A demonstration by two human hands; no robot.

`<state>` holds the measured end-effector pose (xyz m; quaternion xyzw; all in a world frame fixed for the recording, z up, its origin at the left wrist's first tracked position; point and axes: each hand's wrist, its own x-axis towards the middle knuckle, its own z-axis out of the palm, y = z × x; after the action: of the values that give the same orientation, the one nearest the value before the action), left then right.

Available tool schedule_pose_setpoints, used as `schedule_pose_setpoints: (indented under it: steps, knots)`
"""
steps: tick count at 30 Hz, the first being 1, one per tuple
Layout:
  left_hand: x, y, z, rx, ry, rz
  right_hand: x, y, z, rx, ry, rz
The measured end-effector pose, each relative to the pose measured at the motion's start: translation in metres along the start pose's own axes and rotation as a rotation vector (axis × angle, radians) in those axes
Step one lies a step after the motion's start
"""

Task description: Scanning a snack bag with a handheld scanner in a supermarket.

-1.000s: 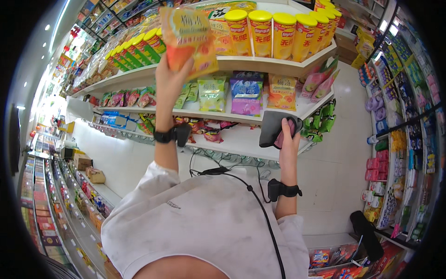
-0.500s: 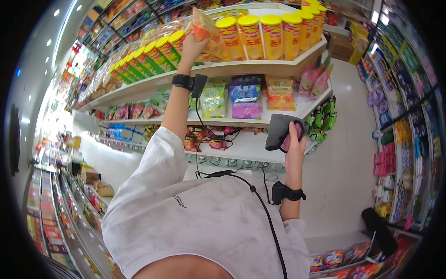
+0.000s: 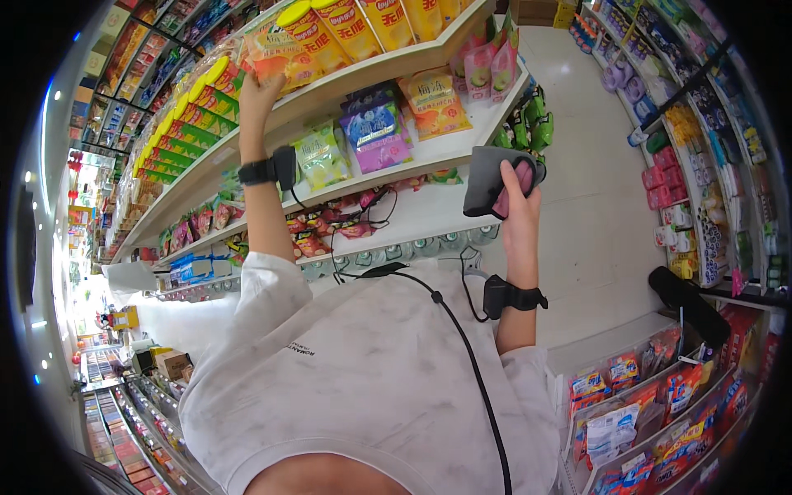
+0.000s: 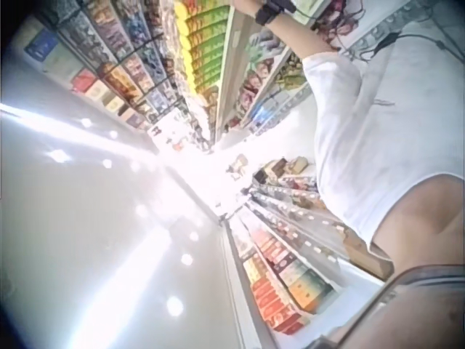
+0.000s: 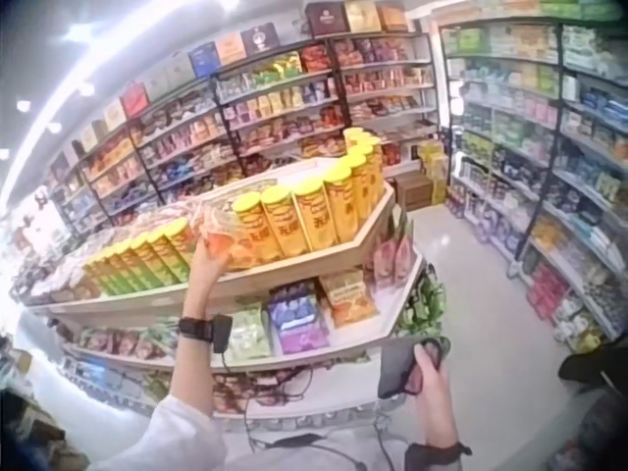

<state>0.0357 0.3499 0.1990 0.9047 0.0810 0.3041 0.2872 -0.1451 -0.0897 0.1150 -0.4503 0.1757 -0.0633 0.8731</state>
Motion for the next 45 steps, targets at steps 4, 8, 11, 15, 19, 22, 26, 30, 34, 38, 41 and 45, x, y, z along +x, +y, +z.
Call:
schedule_pose_setpoints:
  steps: [4, 8, 11, 15, 19, 22, 26, 30, 34, 38, 41, 45]
  knots:
    - [-0.04, 0.008, -0.017, 0.037, 0.026, 0.025, 0.032, 0.008, -0.013, -0.074, -0.075, 0.018]
    - [-0.078, 0.005, -0.033, -0.163, -0.005, -0.023, 0.108, 0.065, -0.03, -0.225, -0.102, 0.09]
    - [-0.11, 0.008, -0.04, -0.211, -0.054, 0.06, 0.143, 0.11, -0.006, -0.255, -0.164, 0.028]
    - [-0.161, 0.03, -0.078, -0.356, -0.115, -0.186, 0.187, 0.135, 0.036, -0.564, -0.269, 0.0]
    - [-0.201, 0.04, -0.115, -0.378, -0.156, -0.355, 0.241, 0.166, 0.054, -0.655, -0.429, -0.061]
    - [-0.22, 0.035, -0.134, -0.359, -0.073, -0.412, 0.286, 0.193, 0.044, -0.686, -0.497, 0.056]
    - [-0.239, 0.024, -0.144, -0.379, 0.017, -0.5, 0.323, 0.231, 0.033, -0.713, -0.489, -0.12]
    - [-0.256, 0.034, -0.16, -0.353, 0.105, -0.504, 0.315, 0.227, 0.055, -0.833, -0.375, 0.043]
    - [-0.24, 0.076, -0.19, -0.366, 0.092, -0.352, 0.338, 0.238, 0.041, -0.995, -0.277, -0.165]
    - [-0.226, 0.15, -0.238, -0.449, 0.022, 0.134, 0.332, 0.232, 0.037, -0.914, -0.376, -0.148]
    - [-0.227, 0.193, -0.25, -0.649, 0.06, 0.489, 0.33, 0.234, 0.032, -0.893, -0.349, -0.219]
    - [-0.227, 0.206, -0.254, -0.832, -0.028, 0.528, 0.34, 0.213, 0.021, -0.895, -0.271, -0.346]
